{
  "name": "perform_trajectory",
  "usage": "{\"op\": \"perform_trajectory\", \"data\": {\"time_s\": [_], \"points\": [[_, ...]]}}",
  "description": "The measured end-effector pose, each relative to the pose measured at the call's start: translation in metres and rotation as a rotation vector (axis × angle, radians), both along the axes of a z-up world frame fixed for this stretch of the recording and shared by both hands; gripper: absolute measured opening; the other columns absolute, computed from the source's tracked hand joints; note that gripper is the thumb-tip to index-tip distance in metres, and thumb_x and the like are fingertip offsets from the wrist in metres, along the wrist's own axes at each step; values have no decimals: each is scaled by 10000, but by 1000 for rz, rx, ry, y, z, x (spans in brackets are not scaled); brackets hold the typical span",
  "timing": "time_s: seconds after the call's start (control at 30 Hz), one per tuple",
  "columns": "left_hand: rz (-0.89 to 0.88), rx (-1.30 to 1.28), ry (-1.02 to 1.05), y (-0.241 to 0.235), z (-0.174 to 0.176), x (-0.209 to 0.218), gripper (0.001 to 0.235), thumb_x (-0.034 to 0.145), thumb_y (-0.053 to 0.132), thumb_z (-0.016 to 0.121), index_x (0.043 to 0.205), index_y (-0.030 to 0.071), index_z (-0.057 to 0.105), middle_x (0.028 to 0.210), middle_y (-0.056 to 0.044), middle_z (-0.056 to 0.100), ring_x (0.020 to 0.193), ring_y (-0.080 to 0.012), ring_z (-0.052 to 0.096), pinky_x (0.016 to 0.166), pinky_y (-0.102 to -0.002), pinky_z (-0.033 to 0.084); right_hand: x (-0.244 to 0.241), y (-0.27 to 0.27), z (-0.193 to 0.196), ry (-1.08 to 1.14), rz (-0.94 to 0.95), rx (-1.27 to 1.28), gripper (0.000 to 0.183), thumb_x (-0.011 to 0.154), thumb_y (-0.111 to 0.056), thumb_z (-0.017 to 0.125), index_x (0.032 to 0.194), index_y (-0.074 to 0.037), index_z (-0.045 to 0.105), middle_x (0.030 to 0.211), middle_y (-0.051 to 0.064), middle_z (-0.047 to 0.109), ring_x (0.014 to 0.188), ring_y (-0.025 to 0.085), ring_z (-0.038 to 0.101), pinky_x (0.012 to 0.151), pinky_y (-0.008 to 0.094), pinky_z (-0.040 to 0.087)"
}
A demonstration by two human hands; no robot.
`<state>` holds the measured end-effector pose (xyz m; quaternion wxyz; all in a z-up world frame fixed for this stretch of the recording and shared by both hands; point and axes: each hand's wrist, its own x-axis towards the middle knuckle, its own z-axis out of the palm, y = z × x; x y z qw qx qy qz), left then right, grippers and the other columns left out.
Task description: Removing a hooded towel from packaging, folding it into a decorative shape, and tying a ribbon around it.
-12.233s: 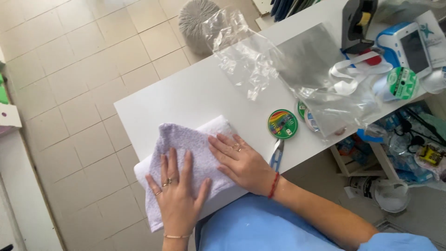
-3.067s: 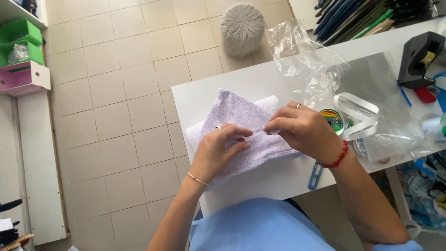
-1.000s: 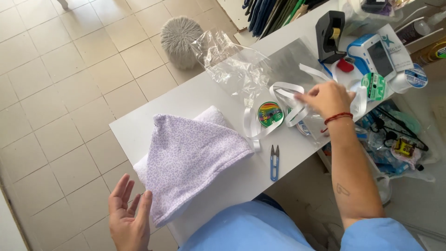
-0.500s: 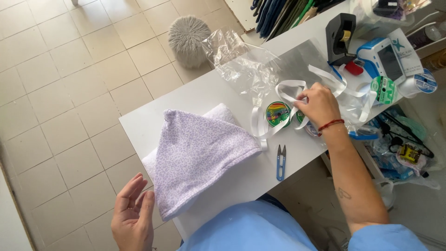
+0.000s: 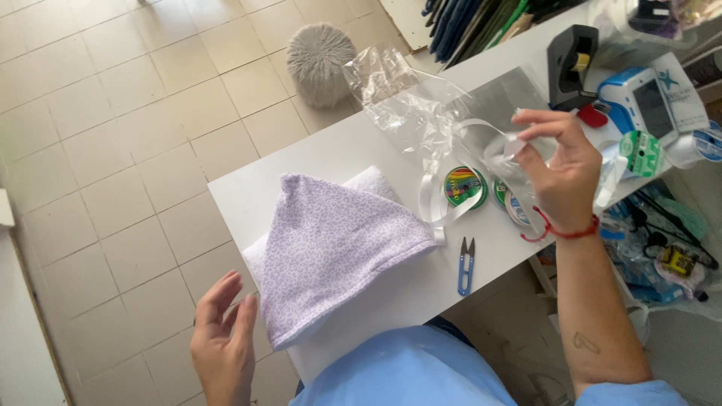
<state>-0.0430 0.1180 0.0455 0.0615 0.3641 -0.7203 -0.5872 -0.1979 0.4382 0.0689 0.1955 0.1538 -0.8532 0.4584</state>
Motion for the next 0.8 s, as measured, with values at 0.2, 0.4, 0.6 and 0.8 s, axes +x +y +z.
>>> {"op": "perform_trajectory", "data": {"time_s": [0.2,0.4,0.6,0.8], "points": [[-522,-170,353,42,39,-50,155,783,173,552,924,136,604,915,19,655,722,-97,626,703,-220,489,14,-77,14,171,627,183,239,715,-26,690,924,-38,573,838,76,611,788,177,589,848,354,473],[-623,-156,381,46,5,-91,232,753,279,631,859,82,571,706,-76,640,620,-233,648,531,-303,523,14,-122,16,-48,589,124,155,708,-55,677,837,-119,619,710,18,619,628,184,618,679,294,490],[-346,-21,414,-3,-35,-113,251,801,317,600,772,71,558,644,-78,625,554,-160,598,537,-274,488,-25,-114,-16,-282,645,45,158,703,-80,684,836,-62,601,666,62,607,474,155,583,582,300,459],[-187,-481,47,-71,-106,-128,332,804,386,593,924,80,550,774,-160,629,760,-354,611,672,-454,469,-90,-105,-113,-464,240,-32,144,725,-50,679,842,-119,631,704,-25,568,560,32,446,528,160,366]]}}
